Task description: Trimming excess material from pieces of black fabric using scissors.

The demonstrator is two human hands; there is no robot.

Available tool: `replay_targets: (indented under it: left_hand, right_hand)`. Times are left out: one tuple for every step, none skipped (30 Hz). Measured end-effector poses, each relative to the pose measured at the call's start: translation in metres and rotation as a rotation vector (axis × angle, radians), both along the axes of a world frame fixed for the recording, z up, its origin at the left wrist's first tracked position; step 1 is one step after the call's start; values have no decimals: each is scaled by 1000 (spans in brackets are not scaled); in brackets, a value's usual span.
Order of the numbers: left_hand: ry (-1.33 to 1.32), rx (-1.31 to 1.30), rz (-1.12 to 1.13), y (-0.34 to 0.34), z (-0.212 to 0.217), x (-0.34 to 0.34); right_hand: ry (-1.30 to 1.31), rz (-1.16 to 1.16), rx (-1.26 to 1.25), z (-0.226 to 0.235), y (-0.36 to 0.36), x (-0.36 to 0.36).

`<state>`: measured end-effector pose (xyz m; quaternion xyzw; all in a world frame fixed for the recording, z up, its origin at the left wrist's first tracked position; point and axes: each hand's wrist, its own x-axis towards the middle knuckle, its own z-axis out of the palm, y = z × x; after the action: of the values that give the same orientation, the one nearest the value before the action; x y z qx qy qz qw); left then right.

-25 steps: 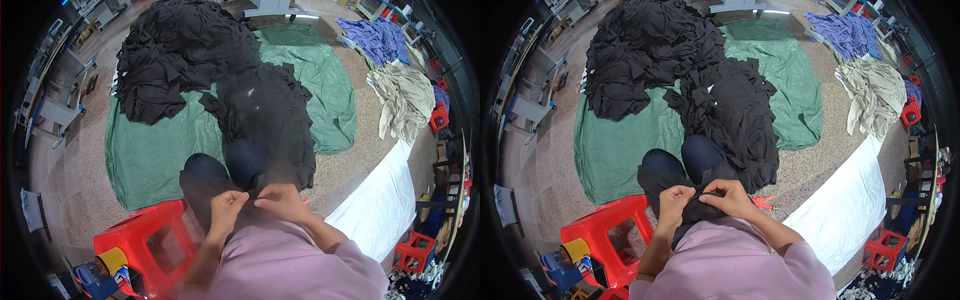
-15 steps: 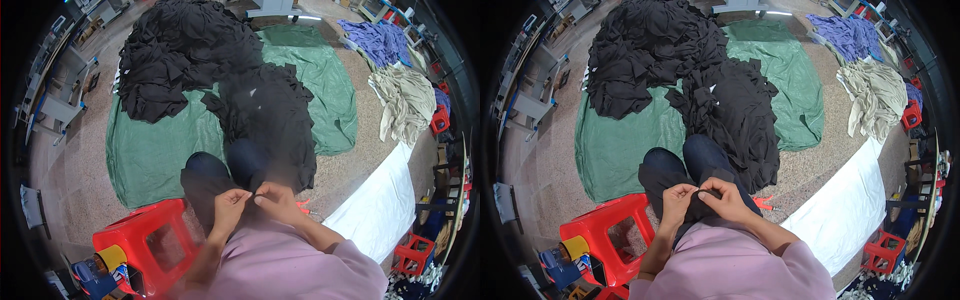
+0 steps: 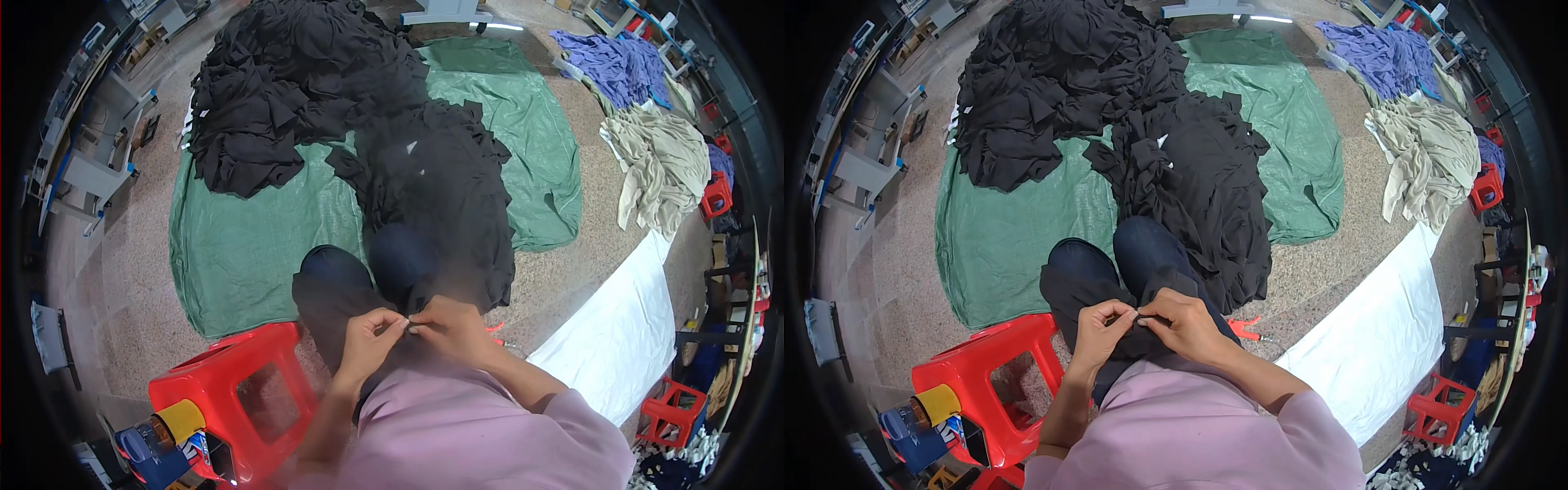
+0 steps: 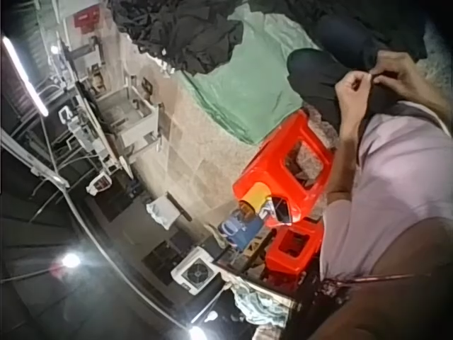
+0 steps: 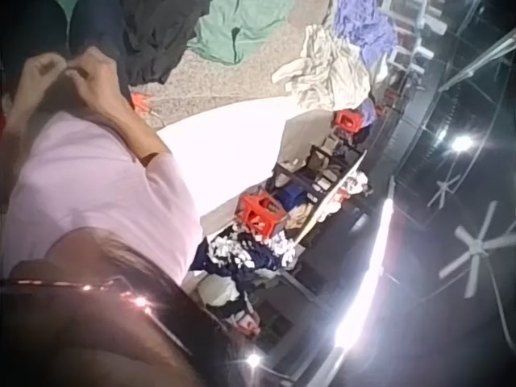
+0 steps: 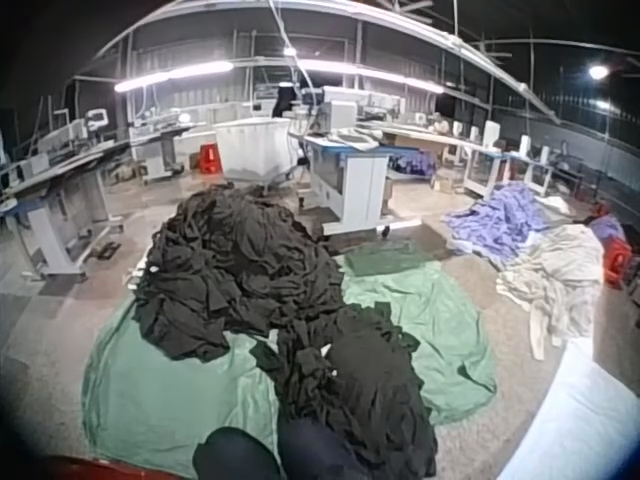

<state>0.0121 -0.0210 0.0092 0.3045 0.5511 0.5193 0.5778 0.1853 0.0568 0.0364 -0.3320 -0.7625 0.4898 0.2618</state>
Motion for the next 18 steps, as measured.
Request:
replay_targets:
  left_hand:
    - [74,45,-11,-1,0,0]
    - [148,90,-23,-1,0,0]
    - [147,89,-24,-2,1,1]
    - [208,97,-9,-2,2,3]
    - [270,105,7,-3,3,4]
    - [269,104,6,-4,3,6]
    - [256,125,12,-5,2,7]
    - [244,146,18,-5,2,8]
    - [243,146,19,-6,2,8]
    - [257,135,-5,-6,1,6]
    - [271,125,-29,-7,0,6]
    - [271,124,-28,-7,2,5]
    - [309,130,-43,-6,6,5]
    - [347,137,-58,-6,8,5]
    - [346,136,-57,-6,9,6]
    - [386,148,-43,-6,9,9]
    - [425,161,-29,-7,9,11]
    - [425,161,-28,-6,8,13]
  right_hand:
    - [29,8,48,0,-1,0]
    - [58,15,95,0,-1,0]
    - [56,15,94,0,-1,0]
    - [61,18,114,-1,-1,0]
    - [66,22,135,-2,-1,0]
    - [65,21,135,-3,0,1]
    - [45,23,141,-4,1,3]
    - [26,25,147,-6,1,4]
    - [25,27,147,-7,1,5]
    - [31,35,144,-8,1,5]
    - [38,43,142,-8,1,6]
    - [38,43,141,-8,2,6]
    - [43,53,124,-8,3,6]
    - [49,62,106,-8,4,6]
    - [48,63,105,-7,4,6]
    - [40,55,72,-6,5,5]
    - [32,47,39,-5,4,5]
    - [32,48,39,-6,5,5]
